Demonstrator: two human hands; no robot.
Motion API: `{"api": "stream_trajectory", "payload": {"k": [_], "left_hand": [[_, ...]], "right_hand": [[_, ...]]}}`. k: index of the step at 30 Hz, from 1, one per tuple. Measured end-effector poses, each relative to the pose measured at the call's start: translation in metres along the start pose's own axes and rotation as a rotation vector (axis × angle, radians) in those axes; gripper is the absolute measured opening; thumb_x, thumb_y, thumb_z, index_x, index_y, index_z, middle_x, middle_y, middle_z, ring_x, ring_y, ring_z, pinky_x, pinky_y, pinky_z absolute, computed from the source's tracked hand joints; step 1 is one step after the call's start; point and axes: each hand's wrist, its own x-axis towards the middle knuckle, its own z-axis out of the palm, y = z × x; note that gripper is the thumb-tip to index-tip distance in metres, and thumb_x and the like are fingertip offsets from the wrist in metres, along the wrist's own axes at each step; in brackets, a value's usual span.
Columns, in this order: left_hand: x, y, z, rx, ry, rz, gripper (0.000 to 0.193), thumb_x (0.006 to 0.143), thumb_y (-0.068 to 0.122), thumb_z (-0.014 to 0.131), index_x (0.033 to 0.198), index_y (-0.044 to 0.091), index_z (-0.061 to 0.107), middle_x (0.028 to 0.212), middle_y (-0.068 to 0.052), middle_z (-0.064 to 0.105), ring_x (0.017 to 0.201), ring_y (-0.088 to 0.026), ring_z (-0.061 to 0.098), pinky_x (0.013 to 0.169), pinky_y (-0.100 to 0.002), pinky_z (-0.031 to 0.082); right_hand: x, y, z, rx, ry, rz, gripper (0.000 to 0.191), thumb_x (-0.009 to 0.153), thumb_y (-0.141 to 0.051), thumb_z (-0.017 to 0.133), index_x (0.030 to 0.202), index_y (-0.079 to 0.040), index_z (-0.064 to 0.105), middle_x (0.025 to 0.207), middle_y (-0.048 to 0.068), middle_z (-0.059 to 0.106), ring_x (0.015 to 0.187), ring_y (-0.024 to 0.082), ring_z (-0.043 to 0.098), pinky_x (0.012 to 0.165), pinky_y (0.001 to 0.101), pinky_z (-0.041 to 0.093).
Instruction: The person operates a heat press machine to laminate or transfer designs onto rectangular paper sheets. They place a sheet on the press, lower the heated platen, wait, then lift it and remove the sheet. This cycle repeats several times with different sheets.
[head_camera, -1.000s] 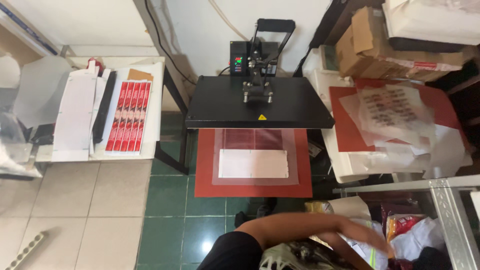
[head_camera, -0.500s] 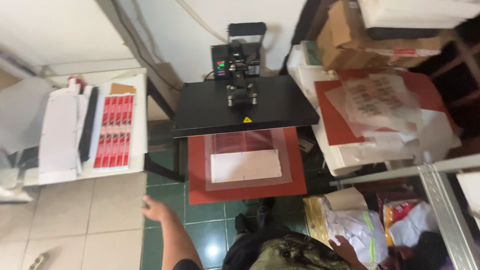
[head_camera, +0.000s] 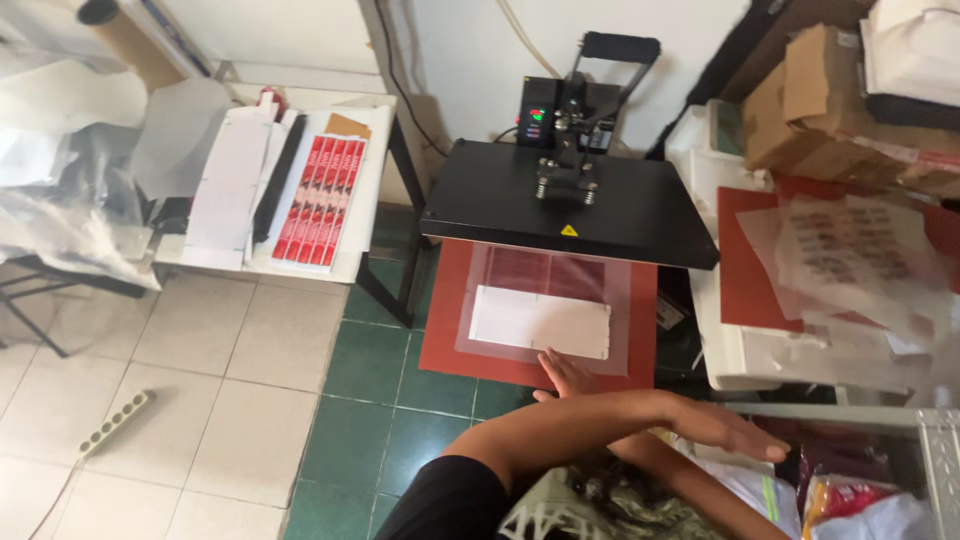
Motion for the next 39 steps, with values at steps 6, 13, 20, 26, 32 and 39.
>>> {"api": "stream_trajectory", "payload": {"k": [6, 13, 20, 26, 32, 39], "left_hand": [[-0.187, 0.033, -0.097, 0.302, 0.993, -0.327, 0.063, 0.106, 0.045, 0.055, 0.152, 0.003, 0.048, 0.166, -0.02, 0.037, 0.154, -0.035, 0.034, 0.126, -0.043, 0.024], [-0.43, 0.097, -0.085, 0.298, 2.569, -0.471, 0.07, 0.104, 0.047, 0.056, 0.153, -0.001, 0.041, 0.166, -0.023, 0.033, 0.154, -0.036, 0.03, 0.126, -0.043, 0.022], [-0.203, 0.02, -0.075, 0.321, 1.102, -0.333, 0.079, 0.103, 0.049, 0.058, 0.155, -0.005, 0.033, 0.166, -0.026, 0.028, 0.154, -0.038, 0.026, 0.126, -0.044, 0.02], [-0.089, 0.018, -0.021, 0.187, 0.237, -0.05, 0.087, 0.101, 0.05, 0.059, 0.156, -0.009, 0.027, 0.166, -0.029, 0.024, 0.155, -0.039, 0.023, 0.126, -0.044, 0.018], [-0.312, 0.057, -0.102, 0.486, 1.56, -0.478, 0.095, 0.1, 0.052, 0.06, 0.157, -0.012, 0.021, 0.166, -0.032, 0.02, 0.155, -0.041, 0.02, 0.125, -0.044, 0.016], [-0.444, 0.095, -0.106, 0.25, 2.638, -0.483, 0.105, 0.095, 0.057, 0.062, 0.159, -0.011, 0.013, 0.168, -0.028, 0.016, 0.158, -0.036, 0.018, 0.128, -0.039, 0.014]], "right_hand": [[-0.014, 0.031, -0.008, -0.042, -0.036, 0.257, 0.076, 0.098, -0.053, 0.051, 0.159, -0.013, 0.029, 0.168, 0.012, 0.028, 0.154, 0.03, 0.033, 0.119, 0.0432, 0.034], [-0.061, 0.128, -0.032, 0.083, 0.391, 0.59, 0.075, 0.096, -0.052, 0.06, 0.152, -0.005, 0.043, 0.16, 0.021, 0.04, 0.146, 0.037, 0.04, 0.116, 0.0473, 0.037], [0.015, 0.076, -0.056, 0.329, 0.646, 0.266, 0.042, 0.101, -0.031, 0.062, 0.134, -0.004, 0.063, 0.134, 0.016, 0.066, 0.122, 0.027, 0.067, 0.101, 0.0355, 0.052], [0.069, 0.01, -0.067, 0.356, 0.392, -0.09, 0.036, 0.098, -0.024, 0.068, 0.124, 0.0, 0.066, 0.132, 0.016, 0.067, 0.123, 0.03, 0.065, 0.102, 0.0381, 0.05], [0.015, 0.115, -0.082, 0.394, 0.522, 0.373, 0.034, 0.1, -0.026, 0.067, 0.128, -0.007, 0.07, 0.117, 0.011, 0.073, 0.102, 0.021, 0.072, 0.088, 0.0354, 0.059], [-0.005, 0.156, -0.085, 0.275, 0.687, 0.5, 0.029, 0.105, -0.022, 0.068, 0.126, -0.001, 0.068, 0.117, 0.017, 0.073, 0.104, 0.024, 0.071, 0.088, 0.0355, 0.057]]}}
